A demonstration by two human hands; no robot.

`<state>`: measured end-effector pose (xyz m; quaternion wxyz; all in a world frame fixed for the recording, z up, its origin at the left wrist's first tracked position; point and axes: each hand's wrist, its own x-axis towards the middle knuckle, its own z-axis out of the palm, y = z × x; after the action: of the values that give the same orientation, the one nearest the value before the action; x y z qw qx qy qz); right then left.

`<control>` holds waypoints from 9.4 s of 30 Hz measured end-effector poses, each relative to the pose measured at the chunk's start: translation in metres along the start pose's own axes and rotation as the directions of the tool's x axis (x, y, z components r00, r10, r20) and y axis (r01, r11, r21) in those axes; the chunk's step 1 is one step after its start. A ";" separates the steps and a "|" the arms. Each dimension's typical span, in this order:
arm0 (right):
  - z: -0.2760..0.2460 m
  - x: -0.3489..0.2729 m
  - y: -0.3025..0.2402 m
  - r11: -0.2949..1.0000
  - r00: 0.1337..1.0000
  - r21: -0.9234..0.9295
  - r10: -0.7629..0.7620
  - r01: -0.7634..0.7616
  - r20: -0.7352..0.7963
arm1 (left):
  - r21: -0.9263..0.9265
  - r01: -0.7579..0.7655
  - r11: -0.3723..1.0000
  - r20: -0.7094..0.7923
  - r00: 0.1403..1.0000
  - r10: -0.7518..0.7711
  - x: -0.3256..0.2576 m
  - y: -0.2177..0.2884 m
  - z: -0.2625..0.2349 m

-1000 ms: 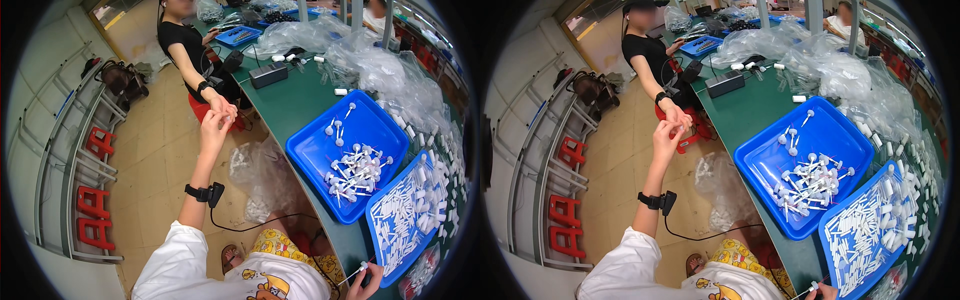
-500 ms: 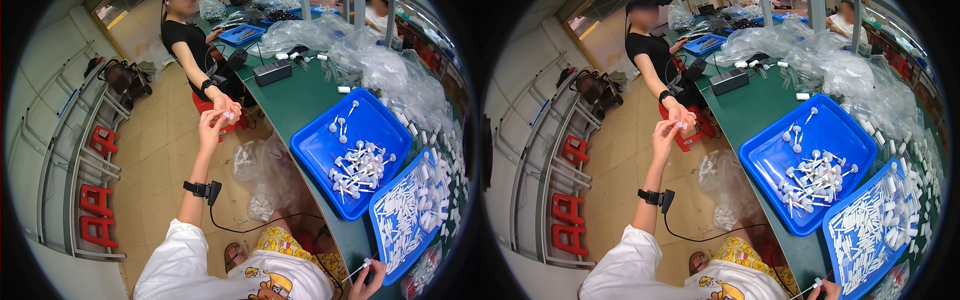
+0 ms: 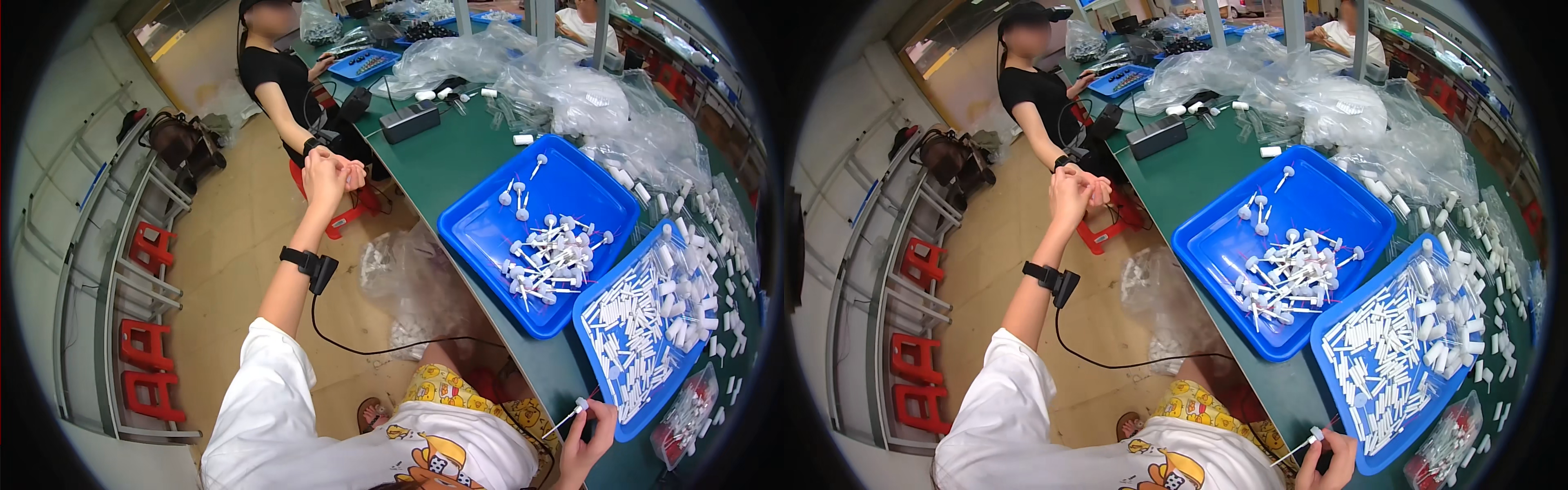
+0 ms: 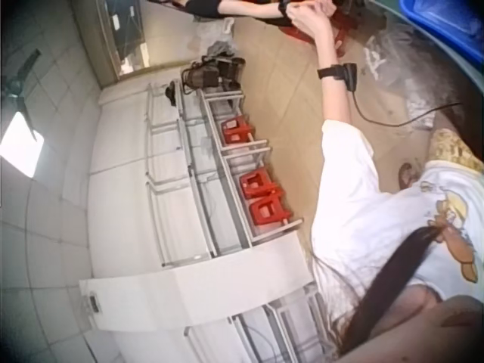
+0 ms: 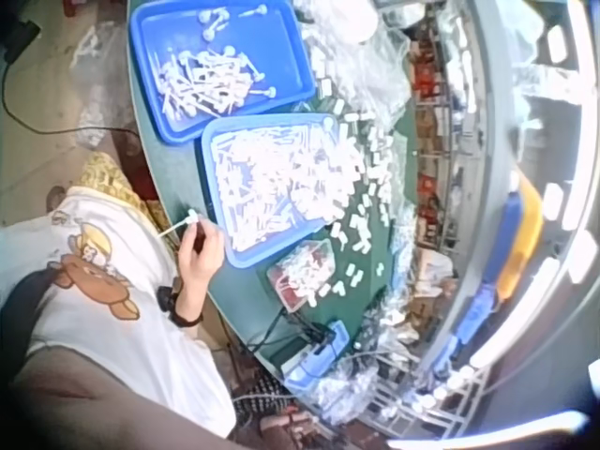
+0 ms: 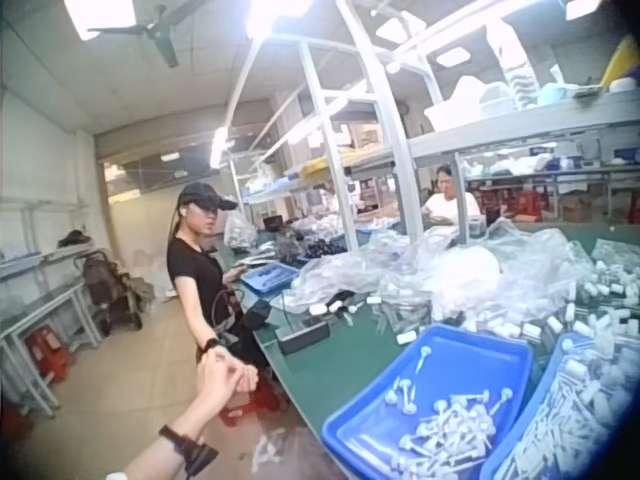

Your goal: Manually assemble small white plastic components by inserting a tube into a cap piece.

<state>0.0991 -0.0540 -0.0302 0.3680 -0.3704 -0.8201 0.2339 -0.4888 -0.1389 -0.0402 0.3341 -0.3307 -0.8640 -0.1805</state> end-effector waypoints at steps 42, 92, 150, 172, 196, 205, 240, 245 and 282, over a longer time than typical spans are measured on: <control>-0.014 -0.001 0.011 0.978 0.973 0.045 -0.199 0.205 -0.114 | -0.522 0.851 0.059 0.585 0.307 0.751 -0.260 0.328 -0.217; -0.060 -0.022 0.019 0.593 0.937 0.805 0.299 -0.032 -0.182 | -0.686 0.713 0.145 0.518 0.338 0.785 -0.218 0.362 -0.221; -0.068 -0.025 0.030 0.769 0.934 0.629 0.298 -0.111 -0.199 | -0.992 -0.127 0.014 -0.070 0.635 0.770 -0.200 0.409 -0.205; -0.063 -0.025 0.028 0.631 0.909 0.765 0.381 -0.125 -0.166 | -0.982 0.188 -0.016 0.112 0.648 0.754 -0.208 0.398 -0.212; -0.068 -0.026 0.027 0.613 0.886 0.733 0.463 -0.295 -0.030 | -0.510 -0.180 0.841 0.100 0.959 0.266 -0.125 0.294 -0.128; -0.078 -0.025 0.033 0.732 0.820 0.609 0.527 -0.305 -0.223 | -0.784 -0.269 0.560 0.127 0.813 0.569 -0.151 0.361 -0.159; -0.061 0.030 0.052 0.713 0.870 -0.517 0.290 -0.474 -0.398 | -0.952 0.202 0.231 0.307 0.593 0.744 -0.168 0.405 -0.188; -0.065 0.031 0.052 0.888 0.864 -0.275 0.218 -0.369 -0.454 | -0.944 0.301 0.138 0.297 0.585 0.755 -0.172 0.393 -0.188; -0.097 0.012 0.011 0.991 0.992 0.069 -0.116 0.112 0.056 | -0.630 0.775 -0.052 0.383 0.368 0.847 -0.175 0.369 -0.200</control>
<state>0.1736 -0.0272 0.0277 0.3683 -0.3033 -0.8424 0.2504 -0.0444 -0.0599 0.0139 -0.5817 -0.5142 -0.3874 -0.4971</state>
